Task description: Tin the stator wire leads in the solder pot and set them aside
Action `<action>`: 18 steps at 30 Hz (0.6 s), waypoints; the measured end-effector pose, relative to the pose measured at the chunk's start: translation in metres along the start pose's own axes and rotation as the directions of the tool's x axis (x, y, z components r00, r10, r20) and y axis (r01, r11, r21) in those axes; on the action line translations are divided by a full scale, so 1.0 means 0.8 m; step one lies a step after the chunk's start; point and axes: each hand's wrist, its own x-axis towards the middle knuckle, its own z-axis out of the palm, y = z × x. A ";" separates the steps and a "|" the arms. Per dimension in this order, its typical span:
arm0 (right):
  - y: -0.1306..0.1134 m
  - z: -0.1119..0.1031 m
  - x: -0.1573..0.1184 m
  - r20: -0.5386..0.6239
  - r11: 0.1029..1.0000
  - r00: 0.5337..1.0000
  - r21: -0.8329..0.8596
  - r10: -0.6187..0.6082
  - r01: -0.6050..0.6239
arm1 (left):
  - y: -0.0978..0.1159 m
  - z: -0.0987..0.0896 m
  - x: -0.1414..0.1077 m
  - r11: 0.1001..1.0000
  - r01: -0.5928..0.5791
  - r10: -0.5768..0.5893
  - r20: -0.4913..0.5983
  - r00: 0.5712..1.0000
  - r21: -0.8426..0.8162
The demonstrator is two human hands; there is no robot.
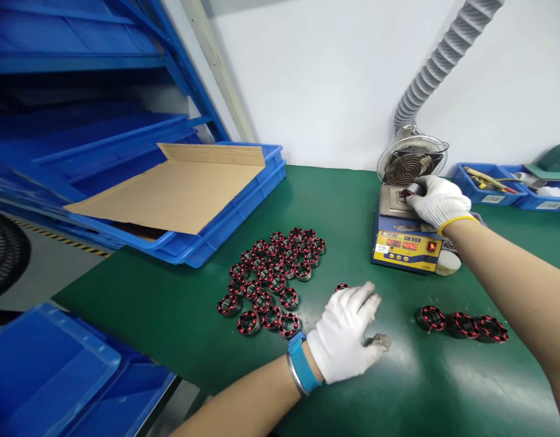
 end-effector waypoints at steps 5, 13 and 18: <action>-0.004 -0.009 0.000 -0.011 1.000 1.000 0.006 0.020 -0.019 | 0.001 -0.007 0.004 0.972 0.217 -0.208 -0.099 0.973 0.094; -0.007 -0.007 0.005 0.001 0.999 1.000 -0.033 0.021 -0.021 | 0.001 -0.013 0.007 0.927 0.350 -0.347 -0.046 0.937 0.138; -0.004 -0.020 -0.006 -0.074 0.998 0.997 0.061 0.035 -0.030 | 0.000 -0.017 0.010 0.902 0.408 -0.409 -0.021 0.912 0.140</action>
